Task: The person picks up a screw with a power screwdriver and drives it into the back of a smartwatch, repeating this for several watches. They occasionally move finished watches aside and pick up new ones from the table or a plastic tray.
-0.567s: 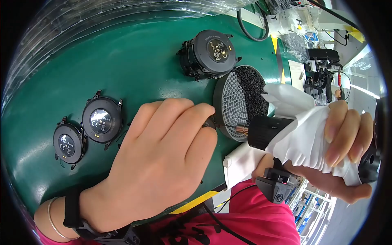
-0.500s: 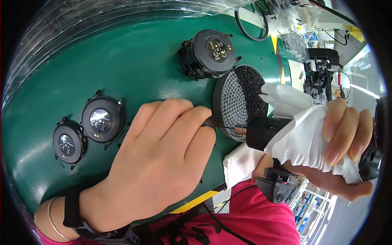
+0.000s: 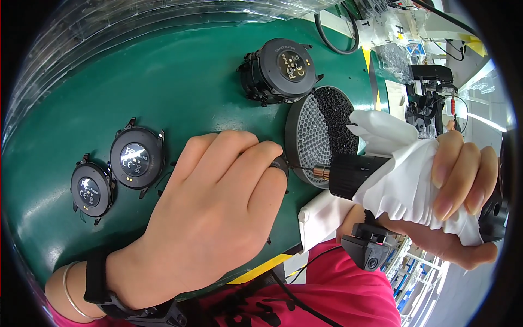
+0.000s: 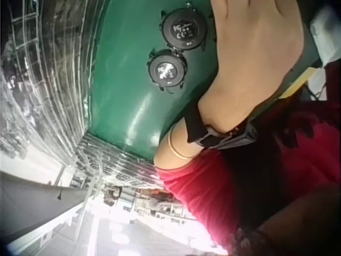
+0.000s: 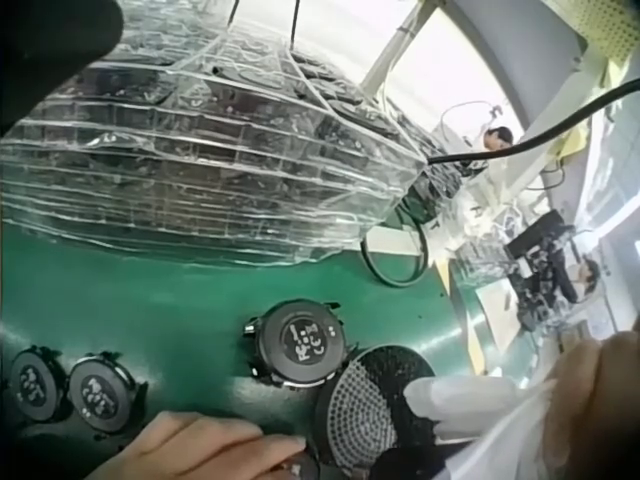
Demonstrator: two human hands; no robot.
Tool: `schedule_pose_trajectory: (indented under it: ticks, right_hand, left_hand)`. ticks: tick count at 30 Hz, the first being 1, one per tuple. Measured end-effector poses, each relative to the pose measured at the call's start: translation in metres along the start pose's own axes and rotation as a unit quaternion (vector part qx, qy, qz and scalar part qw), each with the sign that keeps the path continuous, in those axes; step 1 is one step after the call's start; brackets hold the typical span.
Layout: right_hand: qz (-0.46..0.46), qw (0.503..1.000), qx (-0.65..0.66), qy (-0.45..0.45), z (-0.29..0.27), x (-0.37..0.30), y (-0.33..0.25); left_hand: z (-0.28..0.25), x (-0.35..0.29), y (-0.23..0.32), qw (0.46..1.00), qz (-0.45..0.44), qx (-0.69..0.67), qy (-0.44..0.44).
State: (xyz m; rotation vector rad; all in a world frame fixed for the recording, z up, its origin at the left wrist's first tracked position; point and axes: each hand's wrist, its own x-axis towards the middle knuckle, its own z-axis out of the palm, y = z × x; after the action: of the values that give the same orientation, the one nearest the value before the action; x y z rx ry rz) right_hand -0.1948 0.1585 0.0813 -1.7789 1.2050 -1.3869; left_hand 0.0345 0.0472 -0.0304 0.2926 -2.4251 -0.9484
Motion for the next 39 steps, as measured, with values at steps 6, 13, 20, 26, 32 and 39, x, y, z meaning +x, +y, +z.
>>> schedule_pose_trajectory:
  ticks: [6,13,20,26,32,39]
  right_hand:
    - [-0.027,0.999,0.011,-0.024,0.006,0.002,0.004]
    - [-0.052,0.997,0.023,-0.048,0.012,0.004,0.011]
    - [-0.083,0.994,0.021,-0.064,0.016,0.008,0.013]
    - [-0.062,0.996,-0.037,-0.043,0.006,0.007,0.010]
    - [-0.127,0.986,0.033,0.101,-0.003,0.002,0.018]
    - [-0.129,0.980,0.053,0.139,-0.027,0.000,0.025]
  left_hand:
    - [0.000,0.000,0.000,1.000,0.003,-0.004,0.002]
    - [0.002,-0.002,-0.001,1.000,0.003,-0.007,-0.002]
    - [-0.001,-0.002,0.002,1.000,0.003,-0.009,-0.003]
    - [-0.003,-0.003,0.000,1.000,0.008,0.005,-0.012]
    - [-0.003,0.002,0.004,0.998,-0.020,0.032,-0.048]
    - [0.000,0.001,0.000,0.999,-0.027,0.030,-0.035]
